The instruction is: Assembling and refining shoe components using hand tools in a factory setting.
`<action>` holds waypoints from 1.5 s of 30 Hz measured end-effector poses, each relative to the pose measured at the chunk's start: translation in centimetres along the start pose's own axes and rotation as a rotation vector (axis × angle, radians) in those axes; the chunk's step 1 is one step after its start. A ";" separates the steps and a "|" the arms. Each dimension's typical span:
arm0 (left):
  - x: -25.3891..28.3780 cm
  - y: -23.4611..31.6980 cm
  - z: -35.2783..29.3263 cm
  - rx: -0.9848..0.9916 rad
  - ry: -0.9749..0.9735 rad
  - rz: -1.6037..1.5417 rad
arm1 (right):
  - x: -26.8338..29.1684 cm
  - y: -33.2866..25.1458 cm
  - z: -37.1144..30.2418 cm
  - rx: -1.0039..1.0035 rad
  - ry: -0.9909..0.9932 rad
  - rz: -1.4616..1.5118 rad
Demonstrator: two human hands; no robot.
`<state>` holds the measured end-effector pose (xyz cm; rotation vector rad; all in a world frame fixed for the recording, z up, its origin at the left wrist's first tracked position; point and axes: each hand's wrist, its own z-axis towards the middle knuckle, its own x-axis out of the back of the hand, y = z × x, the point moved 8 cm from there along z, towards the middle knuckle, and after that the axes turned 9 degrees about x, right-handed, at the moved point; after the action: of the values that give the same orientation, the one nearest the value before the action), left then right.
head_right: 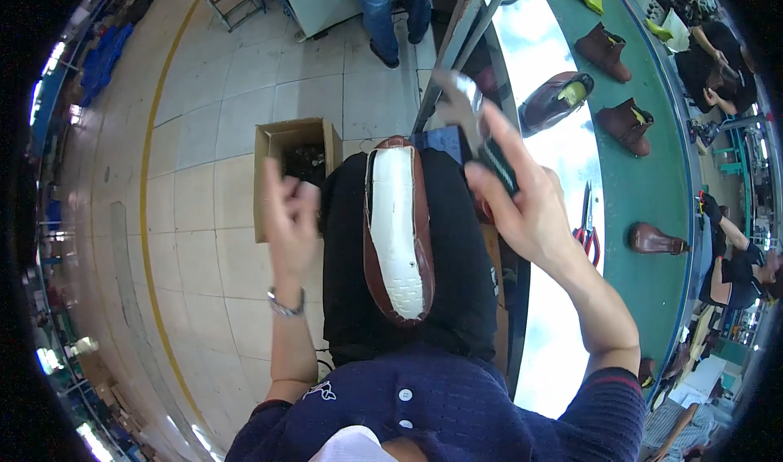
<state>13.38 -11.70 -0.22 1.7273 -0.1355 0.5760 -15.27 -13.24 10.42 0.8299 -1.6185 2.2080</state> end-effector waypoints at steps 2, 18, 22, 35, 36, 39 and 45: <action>-3.8 3.2 -4.0 -0.056 -0.240 -0.089 | -0.7 -0.5 1.6 0.135 0.013 -0.239; -3.6 4.0 -7.6 -0.259 -0.008 0.327 | -3.9 -1.0 3.0 -0.057 -0.535 -0.449; -3.7 3.0 -6.7 -0.139 -0.207 0.157 | -3.8 -1.8 -0.4 -0.168 -0.698 -0.010; -5.9 0.2 -8.4 0.158 -0.655 -0.326 | -7.9 -2.9 -4.6 0.025 -0.924 -0.340; -7.2 -0.3 -8.6 0.446 -0.816 -0.797 | -7.9 -3.0 -4.9 0.040 -0.900 -0.361; -10.7 -0.4 -7.4 0.647 -0.959 -1.341 | -7.7 -3.1 -5.1 0.121 -0.820 -0.395; -11.1 0.8 -6.3 0.472 -0.795 -1.090 | -5.9 -5.1 -1.5 0.108 -1.069 -0.425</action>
<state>1.52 -8.39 -3.64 2.0663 0.4067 -0.9531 -8.26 -9.45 10.53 2.3857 -1.4166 1.5841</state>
